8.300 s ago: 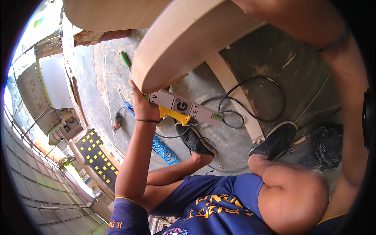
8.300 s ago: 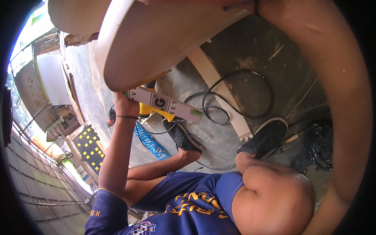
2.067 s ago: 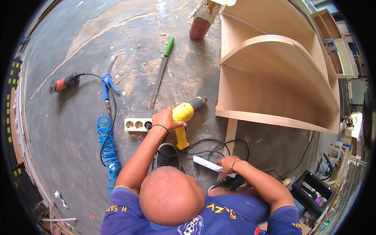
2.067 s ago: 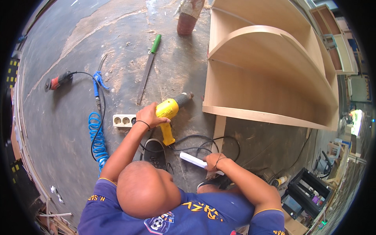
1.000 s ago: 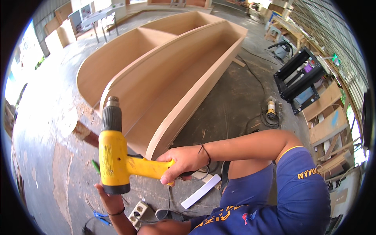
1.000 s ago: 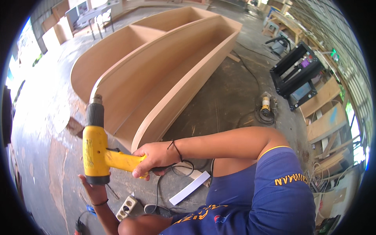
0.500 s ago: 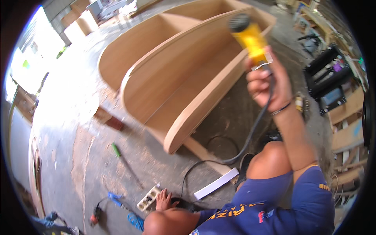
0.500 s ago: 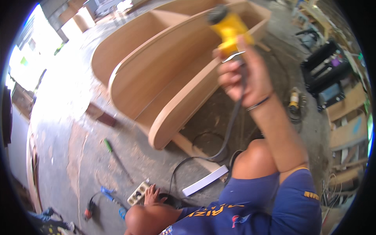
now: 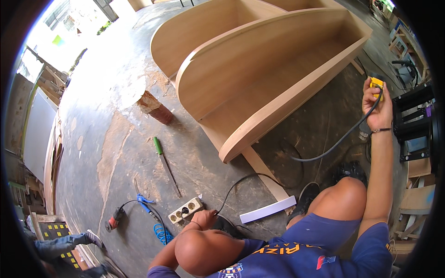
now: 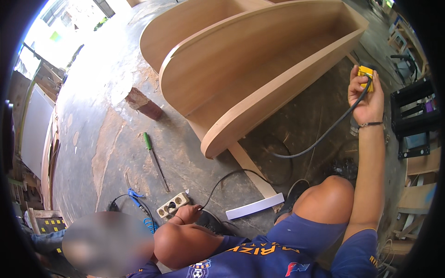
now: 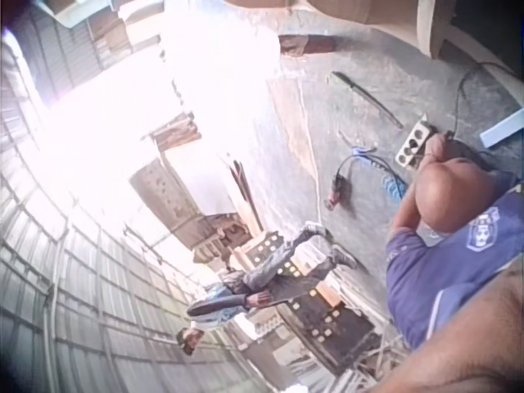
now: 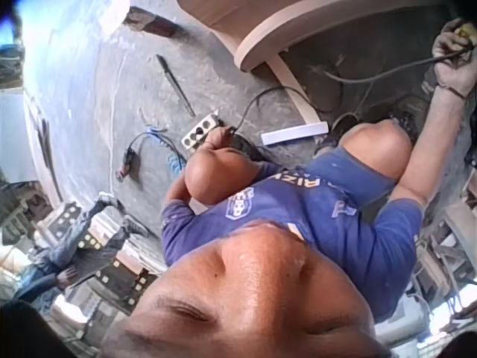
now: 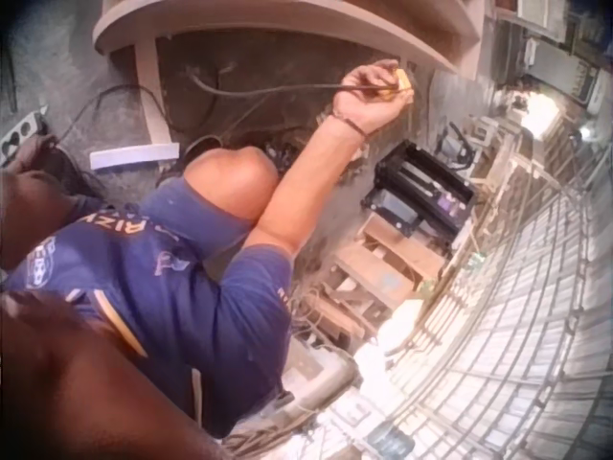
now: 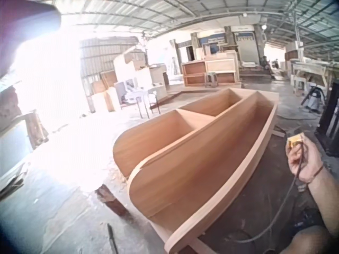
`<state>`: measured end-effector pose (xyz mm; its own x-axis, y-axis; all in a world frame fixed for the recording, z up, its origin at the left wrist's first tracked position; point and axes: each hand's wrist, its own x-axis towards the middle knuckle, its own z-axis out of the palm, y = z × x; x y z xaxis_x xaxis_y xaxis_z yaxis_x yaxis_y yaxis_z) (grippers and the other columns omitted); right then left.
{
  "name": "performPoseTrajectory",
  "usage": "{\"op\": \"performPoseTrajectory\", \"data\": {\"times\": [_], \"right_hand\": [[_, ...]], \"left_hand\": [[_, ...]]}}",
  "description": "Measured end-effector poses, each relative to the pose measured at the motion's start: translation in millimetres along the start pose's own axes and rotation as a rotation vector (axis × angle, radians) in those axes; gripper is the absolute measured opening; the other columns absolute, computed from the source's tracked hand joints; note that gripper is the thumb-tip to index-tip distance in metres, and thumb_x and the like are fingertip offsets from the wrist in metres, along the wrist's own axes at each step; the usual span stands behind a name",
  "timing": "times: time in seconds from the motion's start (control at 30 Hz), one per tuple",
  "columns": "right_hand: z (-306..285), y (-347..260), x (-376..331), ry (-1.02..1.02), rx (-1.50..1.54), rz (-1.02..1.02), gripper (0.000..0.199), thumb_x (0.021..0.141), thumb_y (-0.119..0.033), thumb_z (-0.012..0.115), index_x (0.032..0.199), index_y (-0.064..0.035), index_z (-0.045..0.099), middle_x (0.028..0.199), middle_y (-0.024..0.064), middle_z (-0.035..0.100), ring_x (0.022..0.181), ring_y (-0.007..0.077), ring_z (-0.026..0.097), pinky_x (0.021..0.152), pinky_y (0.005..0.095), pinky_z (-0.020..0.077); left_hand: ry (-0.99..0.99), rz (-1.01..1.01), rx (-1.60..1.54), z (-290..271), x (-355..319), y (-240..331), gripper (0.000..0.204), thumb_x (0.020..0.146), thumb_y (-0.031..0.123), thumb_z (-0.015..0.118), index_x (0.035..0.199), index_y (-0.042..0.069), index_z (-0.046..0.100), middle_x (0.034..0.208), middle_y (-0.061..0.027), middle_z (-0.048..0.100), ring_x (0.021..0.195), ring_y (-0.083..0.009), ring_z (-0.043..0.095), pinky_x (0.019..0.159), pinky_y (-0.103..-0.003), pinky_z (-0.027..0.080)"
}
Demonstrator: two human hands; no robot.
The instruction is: The person applies a finishing strip to the edge of a curved wooden shelf by hand and using a tool to smooth it, then uses a heat gun on the edge and finishes by scraping off excess material with a scraper.
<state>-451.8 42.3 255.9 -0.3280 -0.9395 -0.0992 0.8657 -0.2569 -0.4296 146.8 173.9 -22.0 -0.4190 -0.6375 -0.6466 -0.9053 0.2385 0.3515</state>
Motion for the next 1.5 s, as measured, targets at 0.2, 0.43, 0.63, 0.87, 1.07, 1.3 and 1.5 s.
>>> {"op": "performPoseTrajectory", "data": {"times": [0.2,0.43,0.63,0.87,1.07,1.3,1.5], "right_hand": [[5,17,12,-0.066,0.017,0.128,0.046,0.093,-0.022,0.062,0.123,0.0063,0.041,0.111,0.0158,0.055,0.07,0.0119,0.056,0.055,0.0245,0.0434],[-22,-4,33,-0.068,0.081,0.264,0.044,0.095,-0.021,0.059,0.127,0.0048,0.041,0.117,0.0126,0.055,0.069,0.009,0.052,0.054,0.0225,0.0404],[-13,15,43,-0.062,-0.029,0.207,0.047,0.097,-0.024,0.055,0.13,0.0052,0.038,0.118,0.0157,0.056,0.071,0.0107,0.054,0.056,0.0223,0.0429],[10,17,11,0.164,0.033,0.242,0.052,0.093,-0.024,0.058,0.128,0.0086,0.038,0.097,0.0052,0.055,0.053,0.0045,0.042,0.045,0.0196,0.0316],[68,19,-45,0.299,0.143,0.299,0.059,0.091,-0.028,0.06,0.129,0.0099,0.036,0.083,0.0016,0.052,0.047,0.0037,0.04,0.041,0.0193,0.026],[176,32,-92,0.355,0.088,0.7,0.066,0.094,-0.047,0.051,0.132,0.0049,0.038,0.075,0.0028,0.051,0.041,0.0034,0.034,0.04,0.0203,0.0239],[275,99,-117,0.307,-0.035,1.071,0.081,0.088,-0.069,0.046,0.135,-0.0028,0.038,0.077,0.0024,0.05,0.044,0.0048,0.038,0.044,0.0212,0.0296]], "left_hand": [[-0.216,0.378,-0.401,-126,-6,40,0.031,0.091,0.028,0.06,0.108,0.003,0.064,0.09,-0.0178,0.068,0.083,-0.0304,0.066,0.075,-0.038,0.05],[-0.3,0.527,-0.449,-196,-23,91,0.025,0.088,0.026,0.062,0.095,0.002,0.065,0.078,-0.0172,0.065,0.074,-0.0332,0.063,0.068,-0.041,0.047],[-0.306,0.401,-0.364,-200,-26,93,0.027,0.081,0.028,0.068,0.09,0.003,0.064,0.078,-0.0189,0.066,0.076,-0.037,0.065,0.068,-0.043,0.049],[-0.235,0.095,0.066,-184,-59,104,0.022,0.073,0.018,0.061,0.093,0.008,0.067,0.088,-0.0136,0.067,0.087,-0.031,0.065,0.081,-0.042,0.049],[-0.122,-0.253,0.055,-186,-155,71,0.019,0.074,0.022,0.06,0.086,0.01,0.066,0.1,-0.0068,0.062,0.105,-0.0238,0.058,0.086,-0.044,0.044],[-0.299,-0.576,-0.043,-186,-321,100,0.023,0.074,0.021,0.06,0.094,0.014,0.069,0.107,-0.0027,0.063,0.114,-0.0182,0.055,0.091,-0.051,0.043],[-0.456,-0.811,-0.344,-157,-424,134,0.029,0.076,0.023,0.06,0.103,0.015,0.069,0.115,-0.0041,0.062,0.115,-0.021,0.056,0.091,-0.056,0.044]]}}
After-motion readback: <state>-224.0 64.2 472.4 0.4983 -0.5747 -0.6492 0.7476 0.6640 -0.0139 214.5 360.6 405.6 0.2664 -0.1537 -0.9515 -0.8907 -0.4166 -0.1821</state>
